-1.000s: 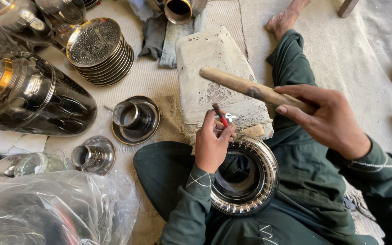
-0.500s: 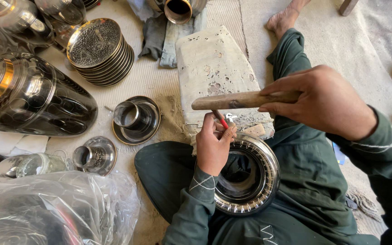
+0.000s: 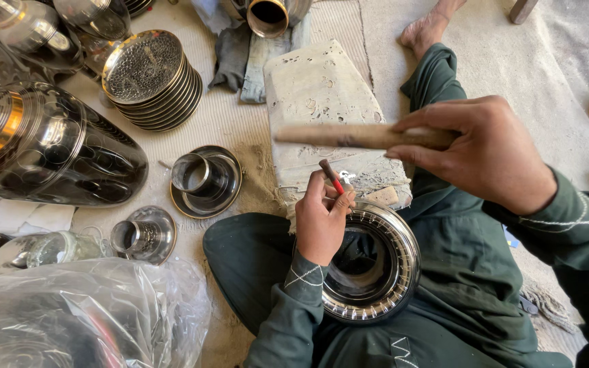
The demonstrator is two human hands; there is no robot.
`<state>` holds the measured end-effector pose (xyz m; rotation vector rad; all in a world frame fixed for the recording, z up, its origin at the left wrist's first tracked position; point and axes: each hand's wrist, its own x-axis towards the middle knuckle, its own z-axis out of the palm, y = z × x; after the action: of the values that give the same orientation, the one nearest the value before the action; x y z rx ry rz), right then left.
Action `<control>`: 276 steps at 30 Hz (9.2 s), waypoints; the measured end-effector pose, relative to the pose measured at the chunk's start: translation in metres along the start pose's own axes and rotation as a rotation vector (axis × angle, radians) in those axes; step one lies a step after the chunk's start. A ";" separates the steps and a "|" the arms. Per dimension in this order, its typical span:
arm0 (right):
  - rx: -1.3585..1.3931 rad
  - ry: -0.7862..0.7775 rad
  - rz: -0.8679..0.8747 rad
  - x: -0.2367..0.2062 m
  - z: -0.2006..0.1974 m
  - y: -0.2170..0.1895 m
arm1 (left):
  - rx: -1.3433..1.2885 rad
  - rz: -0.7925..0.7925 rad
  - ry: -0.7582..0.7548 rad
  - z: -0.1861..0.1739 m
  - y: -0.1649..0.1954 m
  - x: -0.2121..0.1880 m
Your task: The person sits on the floor with a brass vessel on their lap and hammers a decorative pattern into its rim, holding a punch against the metal with one hand and striking it with a wooden mallet in the other, repositioning the punch repeatedly around the rim.
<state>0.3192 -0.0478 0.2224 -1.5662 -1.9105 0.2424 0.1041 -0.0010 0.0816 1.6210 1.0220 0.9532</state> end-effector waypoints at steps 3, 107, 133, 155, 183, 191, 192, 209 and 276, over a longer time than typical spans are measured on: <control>0.024 -0.005 0.017 -0.002 0.000 0.002 | 0.003 0.011 0.006 0.000 0.000 -0.001; -0.142 0.336 -0.217 -0.116 0.039 -0.007 | 0.181 0.520 -0.121 -0.013 -0.044 -0.015; 0.392 0.532 0.376 -0.166 0.091 0.033 | -0.094 0.267 0.088 -0.037 -0.036 -0.008; 0.175 0.174 0.348 -0.088 0.053 0.036 | -0.050 0.028 -0.299 -0.047 -0.007 0.024; 0.074 0.228 0.141 -0.055 0.029 0.003 | 0.168 0.077 -0.026 -0.034 0.000 0.003; 0.073 0.117 0.167 -0.057 0.025 -0.002 | 0.176 0.066 -0.009 -0.032 0.001 0.001; 0.072 0.169 0.149 -0.057 0.025 -0.002 | 0.184 0.073 -0.003 -0.032 0.001 -0.001; 0.093 0.354 -0.073 -0.093 0.045 -0.007 | 0.215 0.313 0.021 -0.030 -0.015 -0.020; 0.238 0.347 0.301 -0.114 0.065 0.037 | 0.224 0.124 -0.300 -0.049 0.001 0.021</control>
<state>0.3201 -0.1276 0.1120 -1.6081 -1.3301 0.2932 0.0667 0.0337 0.0966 1.9644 0.8506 0.6650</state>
